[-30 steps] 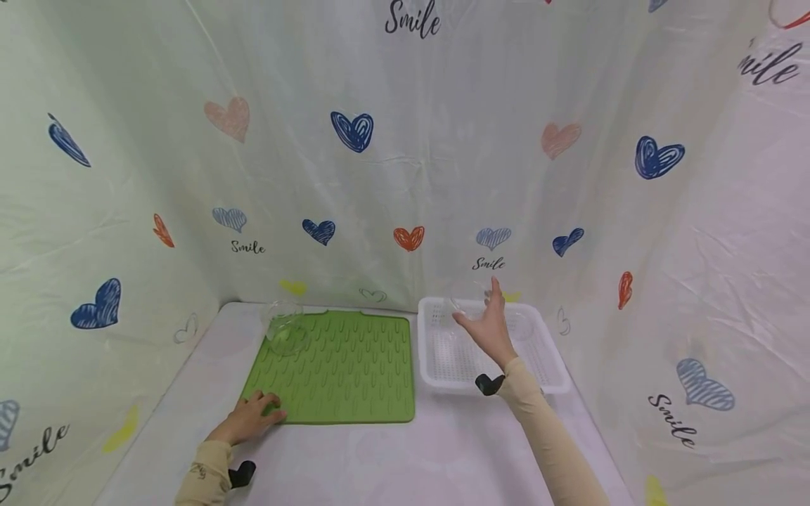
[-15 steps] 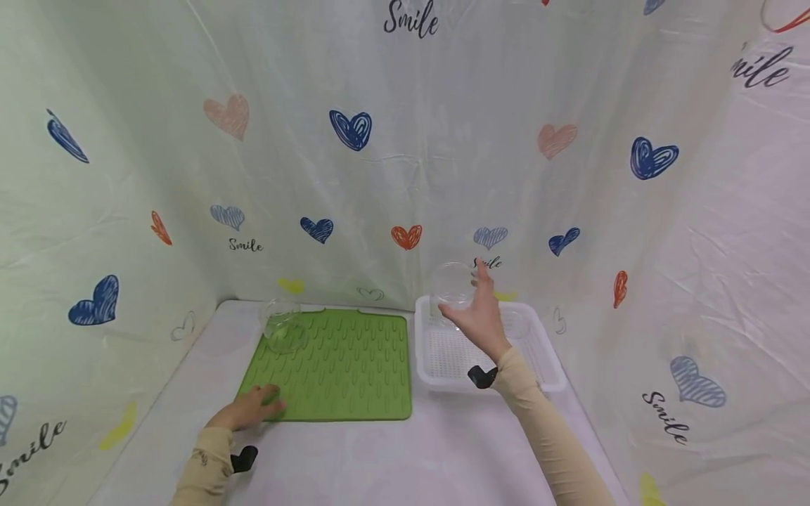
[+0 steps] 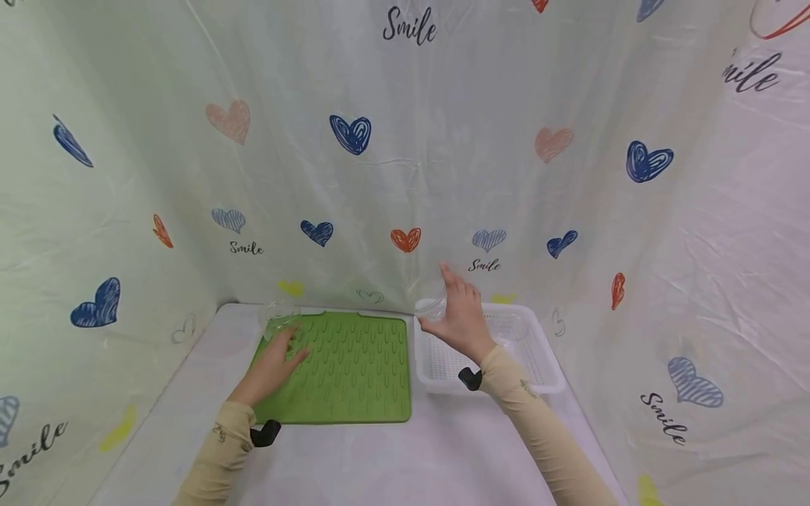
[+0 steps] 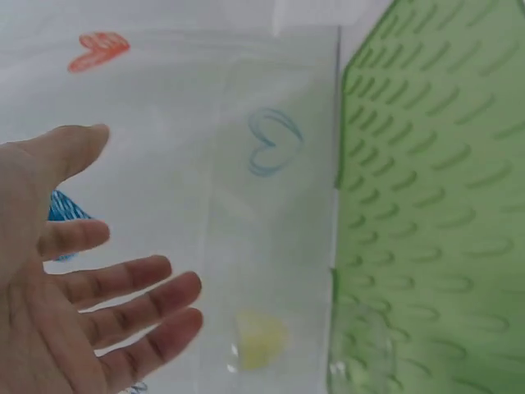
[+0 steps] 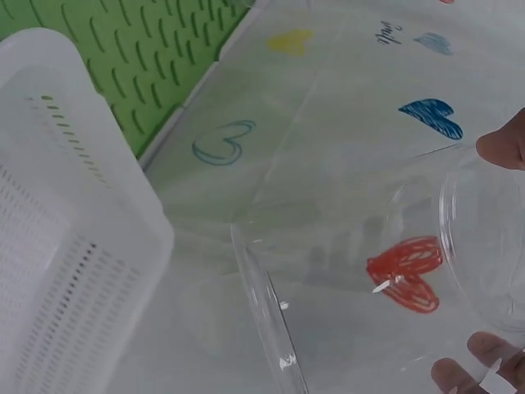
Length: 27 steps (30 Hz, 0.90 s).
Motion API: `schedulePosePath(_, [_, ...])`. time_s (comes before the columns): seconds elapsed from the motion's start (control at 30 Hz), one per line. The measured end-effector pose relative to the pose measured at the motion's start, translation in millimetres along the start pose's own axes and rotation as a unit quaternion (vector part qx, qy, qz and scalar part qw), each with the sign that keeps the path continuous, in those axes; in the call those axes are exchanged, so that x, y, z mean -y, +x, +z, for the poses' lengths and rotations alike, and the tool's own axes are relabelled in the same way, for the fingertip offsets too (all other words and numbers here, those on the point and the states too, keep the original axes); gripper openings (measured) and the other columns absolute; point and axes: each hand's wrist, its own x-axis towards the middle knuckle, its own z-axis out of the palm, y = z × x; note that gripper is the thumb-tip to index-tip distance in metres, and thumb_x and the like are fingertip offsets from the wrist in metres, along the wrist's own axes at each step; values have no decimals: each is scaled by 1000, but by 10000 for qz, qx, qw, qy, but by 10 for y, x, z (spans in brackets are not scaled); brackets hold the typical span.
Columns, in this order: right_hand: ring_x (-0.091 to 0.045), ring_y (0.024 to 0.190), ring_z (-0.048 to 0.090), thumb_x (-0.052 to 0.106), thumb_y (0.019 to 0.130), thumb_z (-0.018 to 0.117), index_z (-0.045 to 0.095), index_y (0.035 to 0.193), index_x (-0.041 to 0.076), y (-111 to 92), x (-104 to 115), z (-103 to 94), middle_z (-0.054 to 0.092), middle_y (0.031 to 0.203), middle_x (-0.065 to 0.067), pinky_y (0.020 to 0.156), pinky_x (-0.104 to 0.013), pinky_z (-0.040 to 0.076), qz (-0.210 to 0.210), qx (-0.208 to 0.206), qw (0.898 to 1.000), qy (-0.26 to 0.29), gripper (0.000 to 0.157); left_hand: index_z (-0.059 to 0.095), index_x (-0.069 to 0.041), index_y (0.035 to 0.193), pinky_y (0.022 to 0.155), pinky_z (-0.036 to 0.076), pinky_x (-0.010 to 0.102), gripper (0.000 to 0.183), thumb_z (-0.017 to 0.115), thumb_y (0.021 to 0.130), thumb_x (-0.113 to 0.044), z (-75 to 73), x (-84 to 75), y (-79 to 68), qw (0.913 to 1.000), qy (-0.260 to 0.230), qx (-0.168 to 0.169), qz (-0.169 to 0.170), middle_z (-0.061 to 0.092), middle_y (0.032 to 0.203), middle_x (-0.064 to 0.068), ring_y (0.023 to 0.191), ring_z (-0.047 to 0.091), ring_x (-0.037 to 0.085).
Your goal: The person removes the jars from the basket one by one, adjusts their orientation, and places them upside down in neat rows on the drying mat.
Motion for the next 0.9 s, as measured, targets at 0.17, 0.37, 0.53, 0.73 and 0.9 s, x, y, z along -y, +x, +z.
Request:
schedulePosePath(0.17, [-40,120,48,47,64,81,14,156,15,7,70,70,48,138,-18,103,-58,35,-714,227,9947,-704,117,14,-22,156,106,37,61,82,41,93,-66,-38,-256,130,9985,-327,-317,292,30,155,14,135,41,37])
schedulePosePath(0.37, [-38,115,51,47,64,79,16,155,15,8,150,157,50,136,-16,101,-56,39,-1269,440,9821,-1316,115,8,-23,156,98,45,60,84,46,93,-64,-127,-565,277,9956,-415,-590,592,41,144,17,129,47,38])
schedulePosePath(0.53, [-35,112,54,51,62,79,16,155,19,16,218,216,53,133,-15,102,-54,40,-1559,562,9688,-1844,118,8,-20,155,98,45,59,88,52,91,-61,-167,-791,398,9955,-176,-462,810,41,144,17,127,48,38])
schedulePosePath(0.73, [-35,109,57,55,60,82,14,156,20,8,291,250,54,132,-16,103,-55,41,-1826,652,9560,-2201,123,6,-22,156,109,36,59,99,59,84,-66,-135,-1015,541,9936,46,-111,1126,29,156,15,137,39,38])
schedulePosePath(0.9, [-35,110,56,55,61,81,8,156,20,-29,319,272,53,132,-15,103,-56,40,-1885,817,9511,-2307,125,9,-21,156,110,37,55,103,66,80,-64,-3,-1147,650,9888,268,152,1463,26,159,11,139,38,36])
